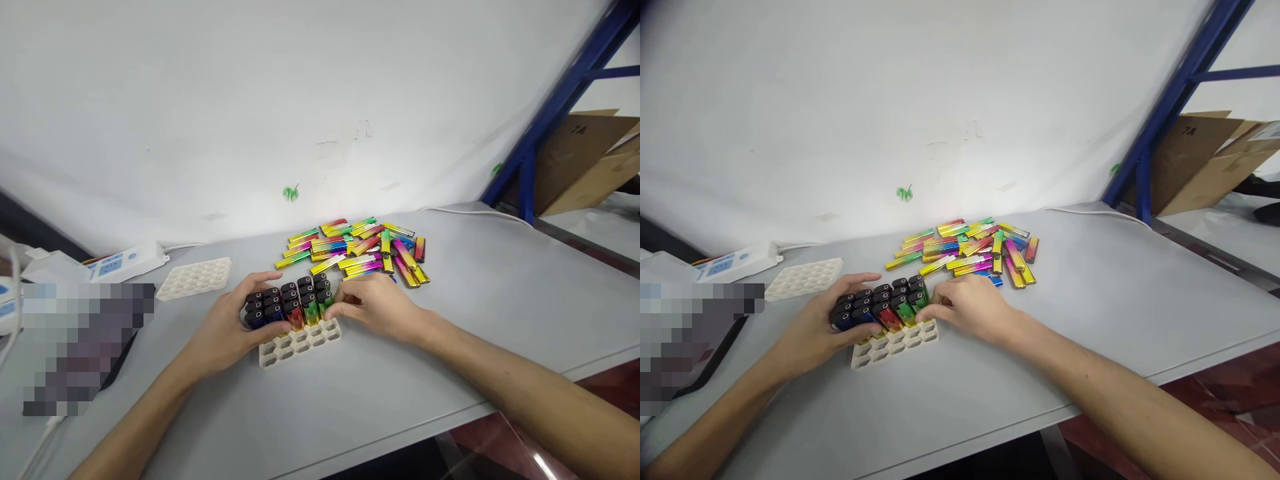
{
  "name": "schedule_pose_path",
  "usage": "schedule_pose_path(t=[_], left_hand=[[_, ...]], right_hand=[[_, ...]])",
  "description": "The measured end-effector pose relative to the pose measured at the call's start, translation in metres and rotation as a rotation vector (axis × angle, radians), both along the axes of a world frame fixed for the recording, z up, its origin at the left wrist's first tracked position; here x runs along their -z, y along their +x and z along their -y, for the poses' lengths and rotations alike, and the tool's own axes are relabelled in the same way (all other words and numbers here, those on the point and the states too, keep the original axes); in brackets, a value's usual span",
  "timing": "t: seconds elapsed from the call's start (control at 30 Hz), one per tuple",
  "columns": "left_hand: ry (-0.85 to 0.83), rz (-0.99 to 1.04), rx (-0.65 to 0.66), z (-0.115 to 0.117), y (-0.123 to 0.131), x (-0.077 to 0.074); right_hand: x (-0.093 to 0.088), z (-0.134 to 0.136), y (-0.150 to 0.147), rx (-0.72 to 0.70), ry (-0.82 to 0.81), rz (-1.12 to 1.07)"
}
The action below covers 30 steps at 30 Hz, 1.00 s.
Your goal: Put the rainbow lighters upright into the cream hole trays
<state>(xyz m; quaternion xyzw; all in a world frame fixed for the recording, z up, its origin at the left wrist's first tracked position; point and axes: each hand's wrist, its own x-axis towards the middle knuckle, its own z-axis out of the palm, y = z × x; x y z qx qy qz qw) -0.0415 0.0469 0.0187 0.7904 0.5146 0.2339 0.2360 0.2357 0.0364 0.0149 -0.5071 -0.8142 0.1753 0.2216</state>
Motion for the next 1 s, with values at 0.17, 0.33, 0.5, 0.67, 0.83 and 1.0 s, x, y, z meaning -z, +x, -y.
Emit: schedule_pose_path(t=[0.17,0.33,0.5,0.67,0.83,1.0], left_hand=[[0.127,-0.048,-0.016,0.001,0.000,-0.001],[0.267,-0.131,-0.022,0.003,0.001,-0.003],[0.289,-0.147,-0.028,0.001,-0.002,-0.002],[0.302,-0.166,-0.043,-0.001,-0.006,-0.003],[0.310,-0.181,-0.037,-0.001,-0.005,-0.005],[0.297,-0.183,-0.043,0.000,-0.004,-0.006]], right_hand=[[-0.003,-0.011,0.018,0.089,0.101,0.011],[0.003,-0.034,0.045,0.286,0.338,0.075],[0.012,-0.042,0.057,0.207,0.286,0.152],[0.011,-0.033,0.046,0.081,0.253,0.127],[0.006,-0.037,0.052,0.104,0.295,0.015],[-0.004,-0.042,0.072,0.317,0.221,0.056]])
